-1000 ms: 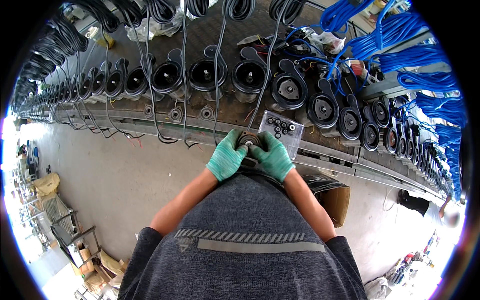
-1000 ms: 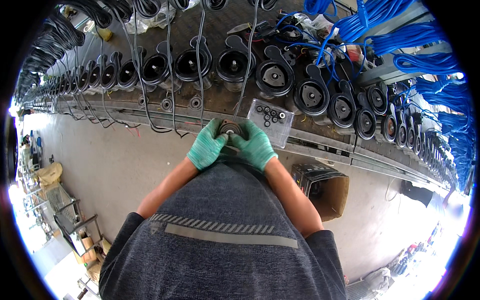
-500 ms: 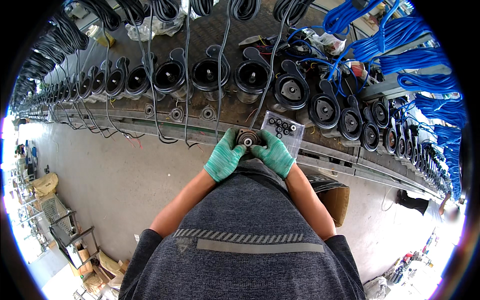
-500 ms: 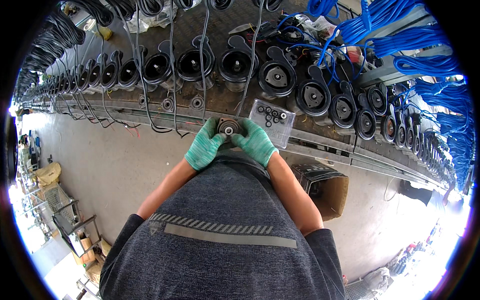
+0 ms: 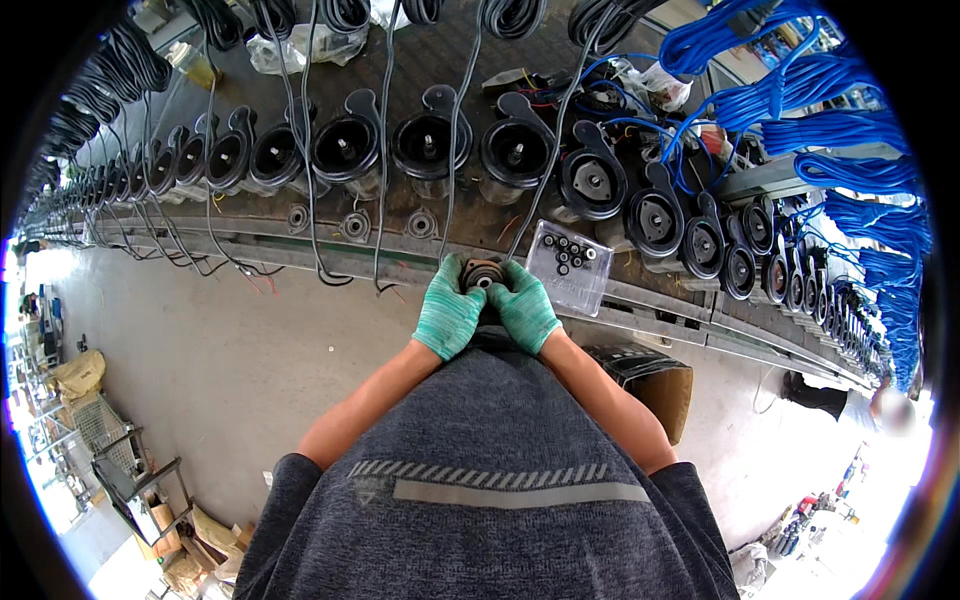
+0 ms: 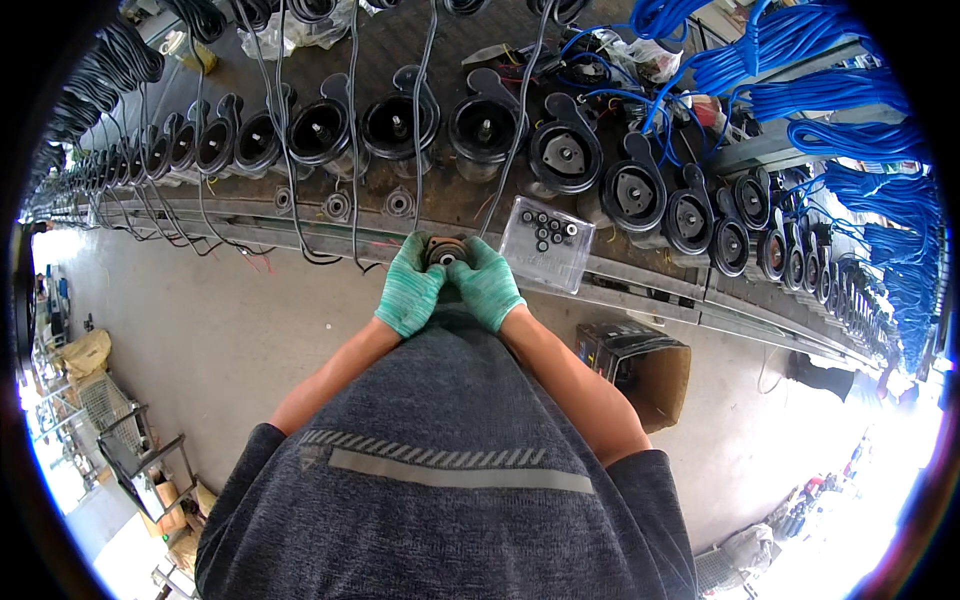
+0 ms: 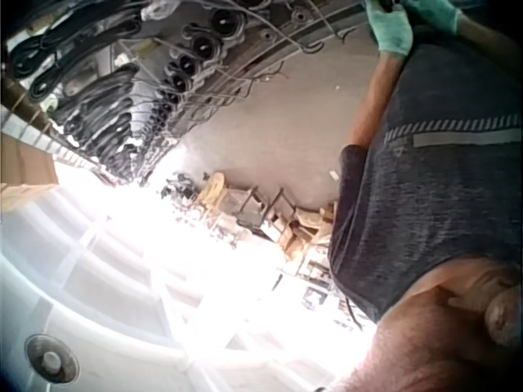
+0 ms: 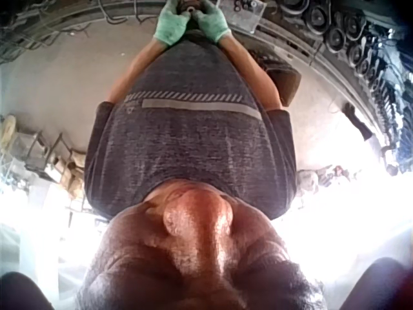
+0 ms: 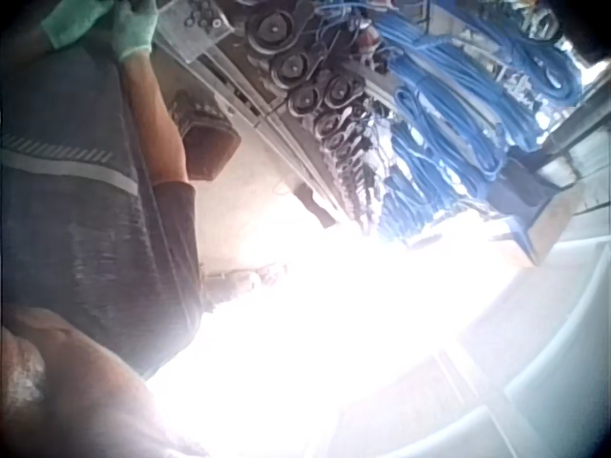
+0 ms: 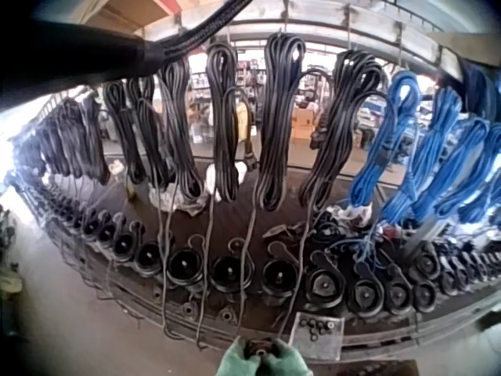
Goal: The person applies a white substance from a small container onto the center of several black circular objects arranged on a long workbench using a brush. The person moves along the bench, treating each unit sequentially.
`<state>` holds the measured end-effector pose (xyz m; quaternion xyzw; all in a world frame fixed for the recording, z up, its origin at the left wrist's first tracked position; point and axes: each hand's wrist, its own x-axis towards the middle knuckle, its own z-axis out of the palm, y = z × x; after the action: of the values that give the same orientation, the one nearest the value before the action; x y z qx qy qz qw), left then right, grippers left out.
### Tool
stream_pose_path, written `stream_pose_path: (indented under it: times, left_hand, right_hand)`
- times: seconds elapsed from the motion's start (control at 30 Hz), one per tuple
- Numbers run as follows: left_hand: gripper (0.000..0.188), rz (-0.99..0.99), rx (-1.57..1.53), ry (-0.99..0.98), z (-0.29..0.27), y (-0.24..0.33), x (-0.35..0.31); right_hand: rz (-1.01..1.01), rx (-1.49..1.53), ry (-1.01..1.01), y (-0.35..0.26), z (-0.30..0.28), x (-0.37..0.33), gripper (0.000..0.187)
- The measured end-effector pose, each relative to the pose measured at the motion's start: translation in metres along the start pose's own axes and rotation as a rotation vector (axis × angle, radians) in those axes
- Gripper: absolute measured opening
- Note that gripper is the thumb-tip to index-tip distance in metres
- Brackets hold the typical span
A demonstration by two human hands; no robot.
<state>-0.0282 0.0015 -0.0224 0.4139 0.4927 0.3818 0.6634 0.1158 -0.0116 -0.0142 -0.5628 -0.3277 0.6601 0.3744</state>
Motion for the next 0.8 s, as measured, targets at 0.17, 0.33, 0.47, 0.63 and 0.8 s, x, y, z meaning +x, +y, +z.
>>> stream_pose_path:
  times: [0.17,0.33,0.47,0.63,0.8]
  left_hand:
    - [0.043,0.041,0.070,-0.064,-0.013,0.002,0.004]
    - [0.039,0.026,-0.146,-0.159,-0.034,0.015,0.008]
    - [0.037,0.021,-0.195,-0.178,-0.046,0.019,0.007]
    - [0.036,0.059,-0.058,-0.105,-0.056,0.012,0.008]
    - [0.048,0.146,-0.218,-0.211,-0.061,0.005,0.019]
  right_hand:
    - [-0.015,0.147,0.020,0.002,0.013,0.002,0.038]
    - [0.006,0.238,-0.078,-0.020,0.019,-0.003,0.046]
    - [-0.080,0.100,0.009,-0.010,0.033,0.002,0.041]
    - [-0.132,-0.139,0.141,-0.008,0.060,0.006,0.033]
    - [-0.196,-0.355,0.174,-0.026,0.043,0.012,0.032]
